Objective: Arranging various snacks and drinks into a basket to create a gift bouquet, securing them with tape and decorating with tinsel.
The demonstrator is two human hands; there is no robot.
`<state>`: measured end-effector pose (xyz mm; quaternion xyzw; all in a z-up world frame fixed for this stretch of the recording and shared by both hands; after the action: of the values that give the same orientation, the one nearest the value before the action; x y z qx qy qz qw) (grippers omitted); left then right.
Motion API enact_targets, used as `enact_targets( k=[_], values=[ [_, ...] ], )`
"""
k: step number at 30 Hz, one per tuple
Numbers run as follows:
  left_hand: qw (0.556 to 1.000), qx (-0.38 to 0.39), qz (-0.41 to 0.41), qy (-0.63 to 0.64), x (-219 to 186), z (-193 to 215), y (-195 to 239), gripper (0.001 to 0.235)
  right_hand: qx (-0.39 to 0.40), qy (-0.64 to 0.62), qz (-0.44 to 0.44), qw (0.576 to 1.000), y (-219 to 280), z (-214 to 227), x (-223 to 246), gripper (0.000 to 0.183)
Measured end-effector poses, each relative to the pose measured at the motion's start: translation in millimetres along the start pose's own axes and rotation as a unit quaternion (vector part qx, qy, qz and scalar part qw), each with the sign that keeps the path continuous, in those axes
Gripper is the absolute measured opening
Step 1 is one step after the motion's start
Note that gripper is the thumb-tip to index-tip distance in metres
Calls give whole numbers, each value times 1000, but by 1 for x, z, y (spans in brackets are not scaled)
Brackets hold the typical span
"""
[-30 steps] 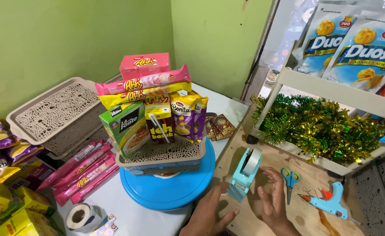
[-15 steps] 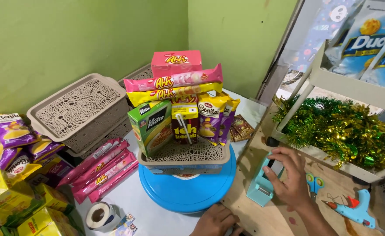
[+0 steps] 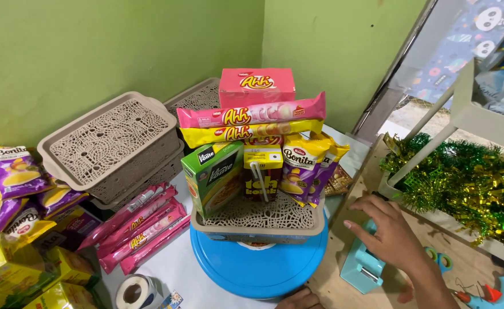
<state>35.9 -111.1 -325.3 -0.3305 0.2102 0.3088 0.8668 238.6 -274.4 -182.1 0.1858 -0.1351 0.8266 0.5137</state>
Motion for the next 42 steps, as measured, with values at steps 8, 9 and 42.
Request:
enact_targets(
  k=[8,9,42],
  values=[
    [995,-17,-79,-49,-18,22,-7,3,7,-5,-87,996,4,42,24,38],
    [994,-44,-91,-51,-20,25,-7,3,39,4,-132,990,5,48,26,43],
    [995,81,52,5,-60,48,-70,42,96,19,-196,976,36,99,-5,58]
  ],
)
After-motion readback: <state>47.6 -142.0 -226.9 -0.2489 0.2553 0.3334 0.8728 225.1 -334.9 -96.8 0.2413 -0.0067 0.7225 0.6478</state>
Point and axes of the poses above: each hand's wrist, its own y-axis away from the middle knuckle, its own z-axis out of the back of the hand, x = y × z, the point moved 2 cm from there along -y, towards the middle knuckle, and after that the axes turned 13 degrees about -z, right-handed, at the moved point
